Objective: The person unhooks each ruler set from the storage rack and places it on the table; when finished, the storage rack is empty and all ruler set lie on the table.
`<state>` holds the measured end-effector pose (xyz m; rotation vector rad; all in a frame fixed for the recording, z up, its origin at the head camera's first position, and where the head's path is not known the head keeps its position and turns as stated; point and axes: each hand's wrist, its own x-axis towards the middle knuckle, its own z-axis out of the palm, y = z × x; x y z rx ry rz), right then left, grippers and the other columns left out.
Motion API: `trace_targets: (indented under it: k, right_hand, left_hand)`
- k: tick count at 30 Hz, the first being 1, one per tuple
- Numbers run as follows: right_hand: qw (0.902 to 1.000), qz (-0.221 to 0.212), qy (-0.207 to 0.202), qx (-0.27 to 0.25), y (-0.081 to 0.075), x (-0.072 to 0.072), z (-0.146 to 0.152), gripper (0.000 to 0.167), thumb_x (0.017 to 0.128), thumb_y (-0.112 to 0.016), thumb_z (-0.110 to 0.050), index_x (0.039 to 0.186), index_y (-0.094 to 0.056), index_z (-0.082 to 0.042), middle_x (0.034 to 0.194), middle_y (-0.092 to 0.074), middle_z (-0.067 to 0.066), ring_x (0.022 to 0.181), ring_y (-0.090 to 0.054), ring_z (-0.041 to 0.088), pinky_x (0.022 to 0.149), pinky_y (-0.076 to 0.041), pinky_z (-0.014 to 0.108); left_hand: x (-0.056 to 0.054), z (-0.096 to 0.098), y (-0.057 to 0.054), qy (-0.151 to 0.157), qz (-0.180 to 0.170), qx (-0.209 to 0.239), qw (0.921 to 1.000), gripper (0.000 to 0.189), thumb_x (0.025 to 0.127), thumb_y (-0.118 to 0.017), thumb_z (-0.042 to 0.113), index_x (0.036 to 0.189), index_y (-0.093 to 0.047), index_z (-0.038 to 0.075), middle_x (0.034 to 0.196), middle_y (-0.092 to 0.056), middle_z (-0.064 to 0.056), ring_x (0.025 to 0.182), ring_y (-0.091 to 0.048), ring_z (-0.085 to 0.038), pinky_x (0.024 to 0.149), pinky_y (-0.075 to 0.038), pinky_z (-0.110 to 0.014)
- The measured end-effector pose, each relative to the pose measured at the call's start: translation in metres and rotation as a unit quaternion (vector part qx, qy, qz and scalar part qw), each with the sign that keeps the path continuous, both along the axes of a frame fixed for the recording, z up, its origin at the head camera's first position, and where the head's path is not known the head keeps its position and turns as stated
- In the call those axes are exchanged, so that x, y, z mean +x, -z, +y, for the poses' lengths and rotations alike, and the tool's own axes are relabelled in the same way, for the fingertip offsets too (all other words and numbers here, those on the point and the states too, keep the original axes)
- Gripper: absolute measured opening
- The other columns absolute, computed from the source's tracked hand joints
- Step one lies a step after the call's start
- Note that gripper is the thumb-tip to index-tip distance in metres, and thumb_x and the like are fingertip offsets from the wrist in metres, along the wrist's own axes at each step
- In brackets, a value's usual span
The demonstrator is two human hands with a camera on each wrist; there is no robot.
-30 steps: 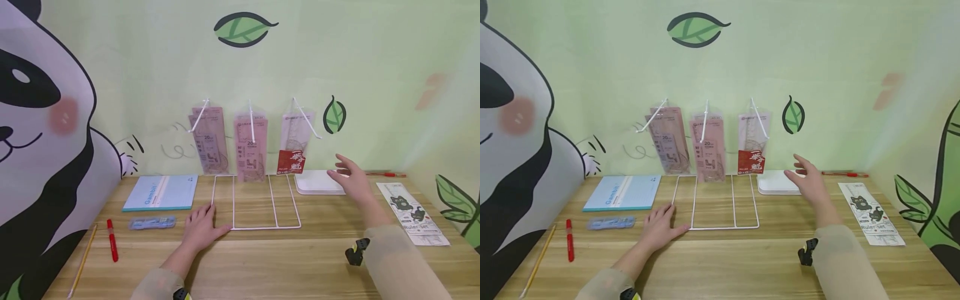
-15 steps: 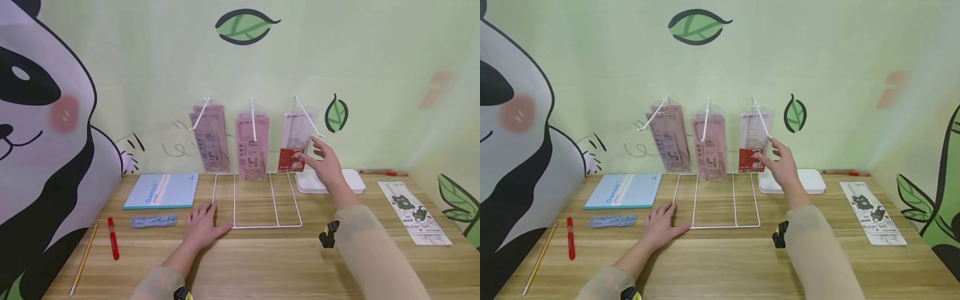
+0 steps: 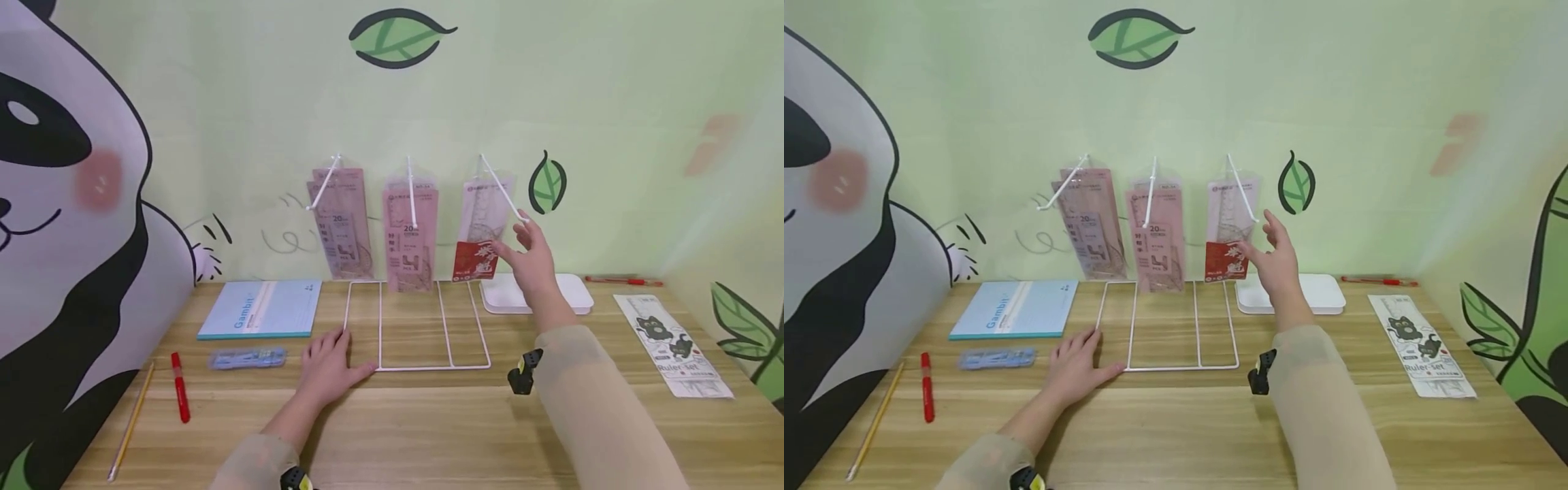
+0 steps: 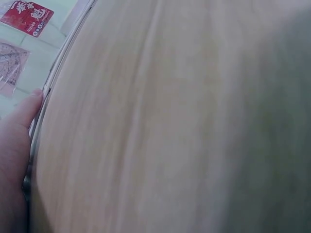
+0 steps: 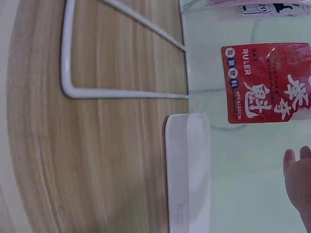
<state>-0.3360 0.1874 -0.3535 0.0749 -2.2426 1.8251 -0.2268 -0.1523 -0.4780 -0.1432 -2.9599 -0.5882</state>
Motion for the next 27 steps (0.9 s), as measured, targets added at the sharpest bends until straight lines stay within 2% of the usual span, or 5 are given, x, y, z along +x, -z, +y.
trace_targets:
  k: [8,13,17,21,27]
  right_hand:
    - [0.9998,-0.007,0.017,0.006,-0.003,-0.002,-0.006,0.071,0.088,-0.067,-0.024,0.148,-0.029,-0.023,0.136,-0.044,0.016,0.131,-0.034,0.028,0.104,-0.033,0.046]
    - [0.9995,-0.016,0.027,0.001,-0.002,-0.003,-0.008,0.072,0.087,-0.068,-0.026,0.148,-0.029,-0.026,0.144,-0.033,0.013,0.133,-0.031,0.028,0.103,-0.034,0.046]
    - [0.9996,-0.023,0.016,-0.01,-0.004,-0.005,-0.01,0.074,0.086,-0.069,-0.027,0.148,-0.027,-0.032,0.149,-0.028,0.009,0.136,-0.028,0.027,0.105,-0.032,0.047]
    - [0.9998,-0.015,0.01,-0.01,-0.008,-0.008,-0.013,0.075,0.086,-0.069,-0.027,0.148,-0.026,-0.034,0.147,-0.032,0.009,0.135,-0.03,0.026,0.105,-0.031,0.047]
    - [0.9997,-0.017,0.015,-0.003,-0.008,-0.007,-0.015,0.074,0.087,-0.067,-0.025,0.148,-0.026,-0.031,0.136,-0.041,0.013,0.129,-0.037,0.028,0.103,-0.034,0.045]
  left_hand:
    - [0.0,0.001,0.0,-0.005,-0.008,-0.001,1.0,0.092,0.077,-0.059,0.067,0.141,-0.041,0.004,0.145,-0.036,-0.016,0.13,-0.029,-0.037,0.103,-0.018,-0.057]
    - [0.001,0.002,0.0,-0.005,-0.013,-0.004,0.9999,0.093,0.077,-0.058,0.068,0.142,-0.04,0.005,0.145,-0.036,-0.016,0.13,-0.028,-0.038,0.103,-0.018,-0.057]
    - [0.001,0.002,0.001,-0.004,-0.017,-0.006,0.9998,0.093,0.077,-0.057,0.069,0.142,-0.039,0.005,0.146,-0.035,-0.015,0.131,-0.028,-0.038,0.103,-0.018,-0.057]
    - [0.0,0.001,0.001,-0.005,-0.01,-0.005,0.9999,0.093,0.076,-0.058,0.069,0.143,-0.039,0.006,0.146,-0.034,-0.015,0.13,-0.028,-0.037,0.103,-0.018,-0.057]
    - [0.0,0.001,0.001,-0.004,-0.012,-0.004,0.9999,0.094,0.077,-0.058,0.068,0.142,-0.039,0.005,0.146,-0.034,-0.015,0.131,-0.028,-0.037,0.104,-0.017,-0.056]
